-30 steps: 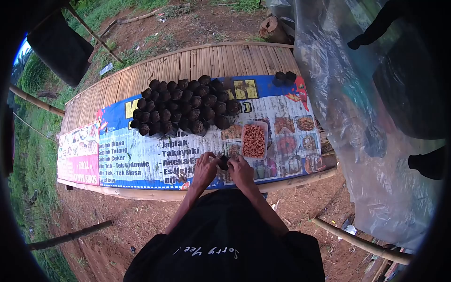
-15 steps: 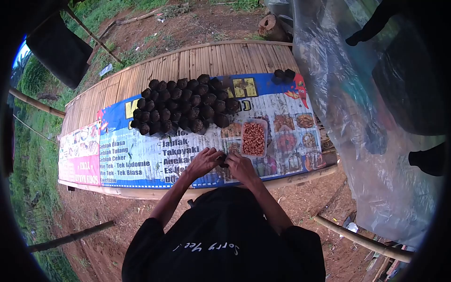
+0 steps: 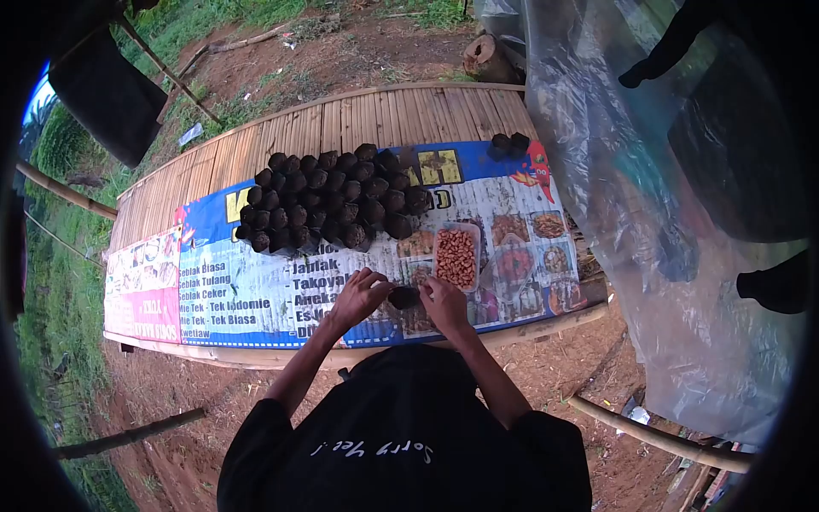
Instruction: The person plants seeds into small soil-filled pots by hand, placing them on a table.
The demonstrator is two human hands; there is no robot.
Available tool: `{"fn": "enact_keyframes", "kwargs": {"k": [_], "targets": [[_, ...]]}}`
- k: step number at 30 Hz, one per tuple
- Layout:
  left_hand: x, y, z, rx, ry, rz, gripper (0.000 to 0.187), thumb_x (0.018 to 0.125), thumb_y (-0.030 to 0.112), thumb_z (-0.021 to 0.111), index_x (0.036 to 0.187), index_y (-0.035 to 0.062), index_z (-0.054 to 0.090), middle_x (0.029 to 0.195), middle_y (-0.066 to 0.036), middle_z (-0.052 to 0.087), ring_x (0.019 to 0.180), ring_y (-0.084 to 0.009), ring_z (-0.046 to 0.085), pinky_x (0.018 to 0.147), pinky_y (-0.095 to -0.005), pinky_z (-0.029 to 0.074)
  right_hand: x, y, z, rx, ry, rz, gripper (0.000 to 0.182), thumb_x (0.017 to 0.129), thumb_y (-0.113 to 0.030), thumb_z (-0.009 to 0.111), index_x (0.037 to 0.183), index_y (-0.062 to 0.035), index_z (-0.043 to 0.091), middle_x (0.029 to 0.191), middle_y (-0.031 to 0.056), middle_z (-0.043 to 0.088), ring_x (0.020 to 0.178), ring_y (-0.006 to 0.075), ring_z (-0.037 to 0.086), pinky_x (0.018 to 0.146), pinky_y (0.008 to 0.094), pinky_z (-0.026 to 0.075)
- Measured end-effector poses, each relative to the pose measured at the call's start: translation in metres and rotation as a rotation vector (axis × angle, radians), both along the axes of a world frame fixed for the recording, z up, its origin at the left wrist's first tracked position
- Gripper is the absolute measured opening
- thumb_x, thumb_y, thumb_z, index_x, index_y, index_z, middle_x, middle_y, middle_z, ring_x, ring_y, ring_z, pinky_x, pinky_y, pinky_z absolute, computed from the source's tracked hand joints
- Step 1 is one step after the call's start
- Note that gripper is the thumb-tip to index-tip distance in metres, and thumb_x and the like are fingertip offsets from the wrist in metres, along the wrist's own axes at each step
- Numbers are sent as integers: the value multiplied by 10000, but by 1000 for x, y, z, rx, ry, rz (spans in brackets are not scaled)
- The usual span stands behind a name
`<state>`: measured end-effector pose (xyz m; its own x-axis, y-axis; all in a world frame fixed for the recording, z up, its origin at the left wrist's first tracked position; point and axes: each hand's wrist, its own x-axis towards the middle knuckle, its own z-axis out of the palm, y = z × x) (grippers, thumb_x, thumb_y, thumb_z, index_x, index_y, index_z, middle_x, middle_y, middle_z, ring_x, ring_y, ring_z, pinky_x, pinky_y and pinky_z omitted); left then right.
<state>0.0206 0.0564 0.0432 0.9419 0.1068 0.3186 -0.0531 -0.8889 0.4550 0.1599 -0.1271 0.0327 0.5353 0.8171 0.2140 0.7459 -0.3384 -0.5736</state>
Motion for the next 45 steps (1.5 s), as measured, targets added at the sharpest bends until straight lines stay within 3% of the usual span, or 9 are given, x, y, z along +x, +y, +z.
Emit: {"fn": "enact_keyframes", "kwargs": {"k": [2,3,5,7,10,13,19,29,45], "targets": [[0,-12,-3,-51,81,141,214,788,203,702,942,69,638,881,-89,647,913,-273,586,827,-402,459,-6,5,-6,-245,184,-195,320,866,-361,647,839,-42,654,801,194,677,763,375,661,681,472,527],[1,-18,-4,-105,162,280,263,787,241,735,951,57,644,830,-119,657,874,-299,598,807,-426,468,-10,8,-12,-243,184,-193,320,866,-361,647,839,-42,654,801,194,677,763,375,661,681,472,527],[2,-25,-15,-185,174,324,286,795,298,730,902,52,632,758,-130,649,828,-334,607,791,-454,450,-18,12,-23,-337,235,-214,363,882,-409,601,820,-53,640,724,214,658,738,407,661,675,516,519],[5,-28,-27,-221,341,372,216,803,241,702,849,39,639,720,-161,647,765,-359,618,760,-475,453,-22,15,-30,-338,197,-211,325,884,-371,596,821,-55,639,731,209,662,735,408,662,670,513,522],[9,-36,-29,-117,352,478,146,811,172,653,793,28,634,719,-202,644,744,-377,626,743,-487,459,-24,15,-32,-337,134,-193,266,887,-310,582,826,-57,638,728,206,663,726,410,660,659,508,525],[7,-46,-11,-126,172,519,118,812,117,602,760,12,616,703,-231,630,723,-387,622,721,-495,466,-24,14,-23,-288,122,-200,236,882,-275,576,831,-53,638,706,211,654,715,411,657,646,504,526],[13,-39,-31,-207,122,530,125,807,103,597,735,1,599,657,-247,604,645,-413,600,679,-503,470,-22,17,-25,-206,176,-204,213,867,-235,584,812,-36,639,695,230,641,705,415,650,626,500,521],[16,-44,-32,-282,37,558,143,805,108,615,734,-9,574,672,-236,605,669,-427,593,657,-518,463,-20,18,-33,-112,184,-235,207,866,-225,590,812,-30,631,712,243,641,712,428,643,621,497,517],[19,-37,-32,-355,29,536,130,782,62,616,706,-38,584,680,-257,598,654,-429,594,634,-502,473,-22,16,-37,-222,230,-290,242,875,-296,580,855,-64,645,758,194,672,750,410,654,657,499,516]]}}
